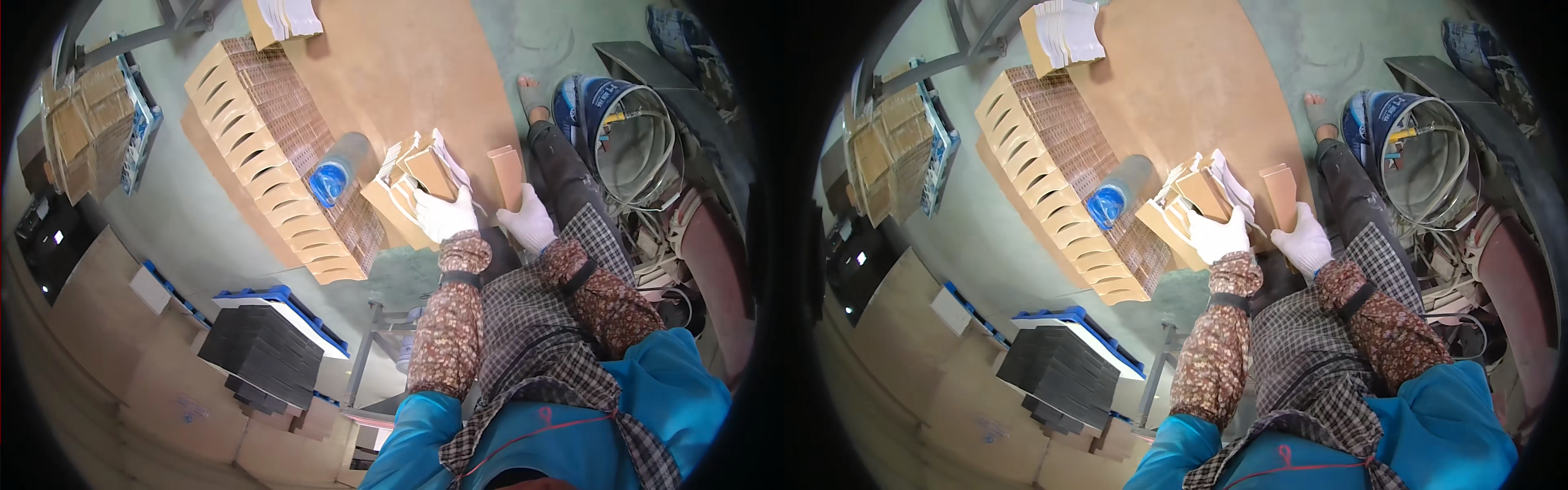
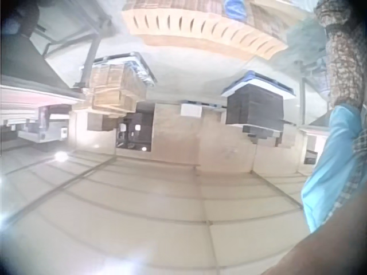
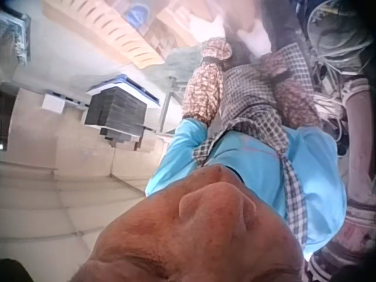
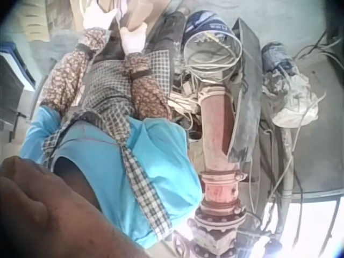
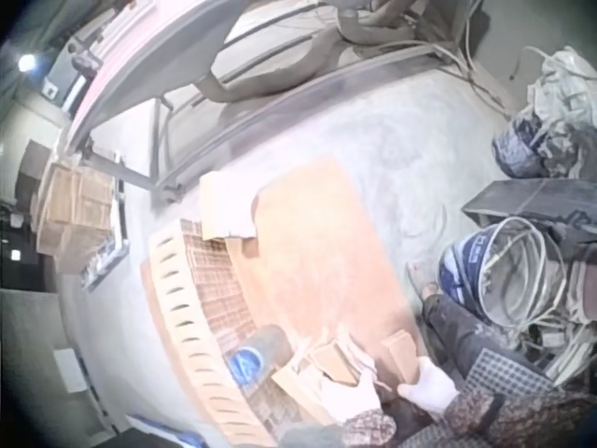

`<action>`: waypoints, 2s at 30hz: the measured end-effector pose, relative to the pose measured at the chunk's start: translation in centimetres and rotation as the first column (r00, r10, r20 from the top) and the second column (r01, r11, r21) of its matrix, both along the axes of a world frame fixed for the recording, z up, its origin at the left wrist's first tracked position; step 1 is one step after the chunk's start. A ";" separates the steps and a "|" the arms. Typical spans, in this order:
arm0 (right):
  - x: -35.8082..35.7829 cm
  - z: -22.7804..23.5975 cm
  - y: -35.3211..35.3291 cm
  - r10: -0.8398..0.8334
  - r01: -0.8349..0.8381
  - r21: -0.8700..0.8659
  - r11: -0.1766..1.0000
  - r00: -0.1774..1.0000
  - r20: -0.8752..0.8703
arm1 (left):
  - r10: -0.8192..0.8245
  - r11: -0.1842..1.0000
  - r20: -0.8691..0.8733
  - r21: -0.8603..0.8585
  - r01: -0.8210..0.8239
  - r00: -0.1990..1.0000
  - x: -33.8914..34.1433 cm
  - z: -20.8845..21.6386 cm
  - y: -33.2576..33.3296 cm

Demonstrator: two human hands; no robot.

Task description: Applying glue to curved wooden slats and stacking them on a long flat surface for drying.

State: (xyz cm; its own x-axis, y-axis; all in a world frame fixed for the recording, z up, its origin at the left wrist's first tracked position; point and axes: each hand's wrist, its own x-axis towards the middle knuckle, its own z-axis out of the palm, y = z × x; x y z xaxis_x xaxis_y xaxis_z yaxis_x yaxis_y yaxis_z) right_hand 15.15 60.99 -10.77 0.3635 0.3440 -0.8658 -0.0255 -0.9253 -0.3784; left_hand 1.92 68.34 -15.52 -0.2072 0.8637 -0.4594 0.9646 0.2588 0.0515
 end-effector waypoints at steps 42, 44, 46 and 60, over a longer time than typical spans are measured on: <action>1.3 -0.3 0.0 0.050 -0.015 0.112 0.994 0.949 -0.312 | 0.767 0.595 0.638 -0.749 -0.292 -0.073 -7.1 5.4 -1.5; 0.8 -0.1 0.2 0.082 -0.019 0.162 0.987 0.915 -0.394 | 0.787 0.570 0.603 -0.791 -0.223 -0.129 -7.7 5.8 -2.1; 0.3 0.3 0.1 0.117 -0.022 0.214 0.976 0.890 -0.441 | 0.814 0.535 0.566 -0.818 -0.212 -0.129 -8.1 5.8 -3.0; -3.9 0.5 -3.2 0.129 0.045 0.268 0.962 0.790 -0.599 | 0.846 0.305 0.433 -0.872 -0.382 -0.312 -6.1 6.6 -8.1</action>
State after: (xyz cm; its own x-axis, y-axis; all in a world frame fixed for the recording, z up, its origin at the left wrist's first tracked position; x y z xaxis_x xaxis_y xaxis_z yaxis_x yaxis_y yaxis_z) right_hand 11.27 57.77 -10.24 -0.2265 0.5850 -0.7788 -0.2935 -0.8034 -0.5181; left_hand -4.21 60.21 -8.95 0.1338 0.2892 -0.9479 -0.4448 0.8722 0.2034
